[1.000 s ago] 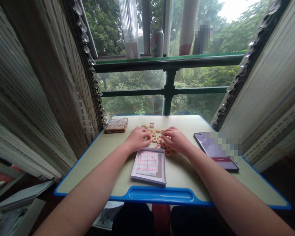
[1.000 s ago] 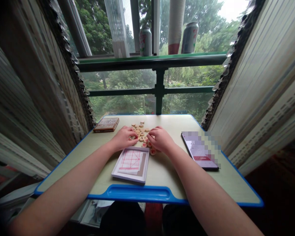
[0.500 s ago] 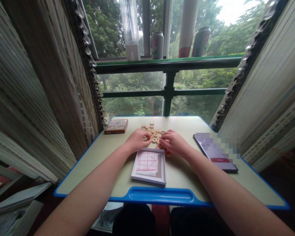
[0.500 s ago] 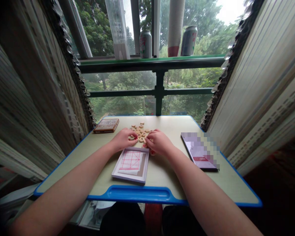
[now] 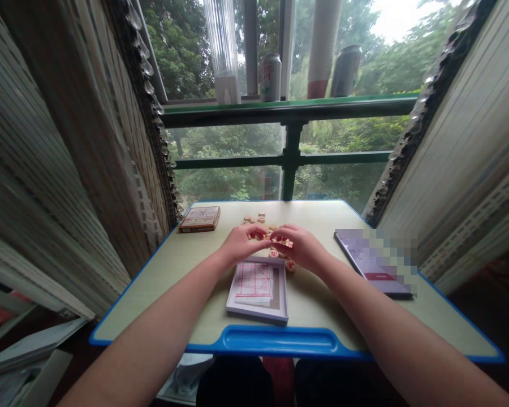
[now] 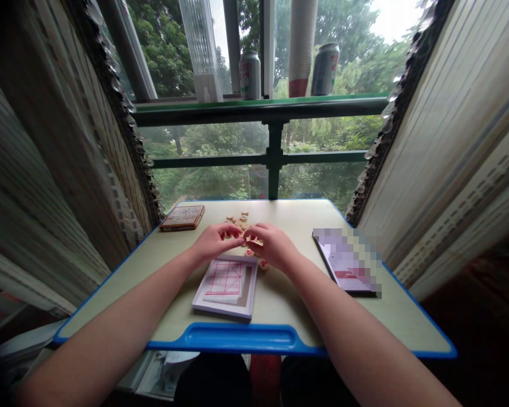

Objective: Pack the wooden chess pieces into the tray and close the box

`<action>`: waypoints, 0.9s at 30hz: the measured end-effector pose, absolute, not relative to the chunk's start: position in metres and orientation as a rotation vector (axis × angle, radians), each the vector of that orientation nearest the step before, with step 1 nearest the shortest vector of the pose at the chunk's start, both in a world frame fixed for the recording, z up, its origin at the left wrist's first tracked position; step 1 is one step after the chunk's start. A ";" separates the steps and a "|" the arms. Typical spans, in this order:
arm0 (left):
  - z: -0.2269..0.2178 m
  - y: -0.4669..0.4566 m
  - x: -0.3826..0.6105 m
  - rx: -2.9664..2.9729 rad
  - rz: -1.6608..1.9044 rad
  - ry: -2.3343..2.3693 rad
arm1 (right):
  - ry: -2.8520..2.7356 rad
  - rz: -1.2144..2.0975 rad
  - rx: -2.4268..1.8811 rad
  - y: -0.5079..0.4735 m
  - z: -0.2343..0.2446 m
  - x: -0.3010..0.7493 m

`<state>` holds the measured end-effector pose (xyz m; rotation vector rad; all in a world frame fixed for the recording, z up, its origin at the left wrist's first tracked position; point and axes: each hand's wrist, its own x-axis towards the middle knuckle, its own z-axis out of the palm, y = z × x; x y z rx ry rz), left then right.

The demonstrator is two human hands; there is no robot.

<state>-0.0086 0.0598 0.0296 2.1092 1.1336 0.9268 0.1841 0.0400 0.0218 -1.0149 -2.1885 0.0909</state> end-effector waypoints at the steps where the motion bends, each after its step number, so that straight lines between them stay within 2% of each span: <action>1: 0.030 0.060 -0.009 2.107 0.922 1.132 | -2.196 0.094 -1.017 0.040 0.022 0.184; 11: 0.028 0.069 -0.016 1.930 0.944 1.124 | -2.196 0.141 -1.055 0.037 0.025 0.183; 15: 0.028 0.078 -0.031 1.844 0.726 1.234 | -2.293 0.222 -1.062 0.029 0.029 0.180; 22: 0.036 0.077 -0.047 1.873 0.446 1.064 | -2.554 0.232 -0.970 0.012 0.037 0.164; 27: 0.041 0.073 -0.046 1.913 0.406 1.084 | -2.655 0.143 -1.000 0.008 0.036 0.159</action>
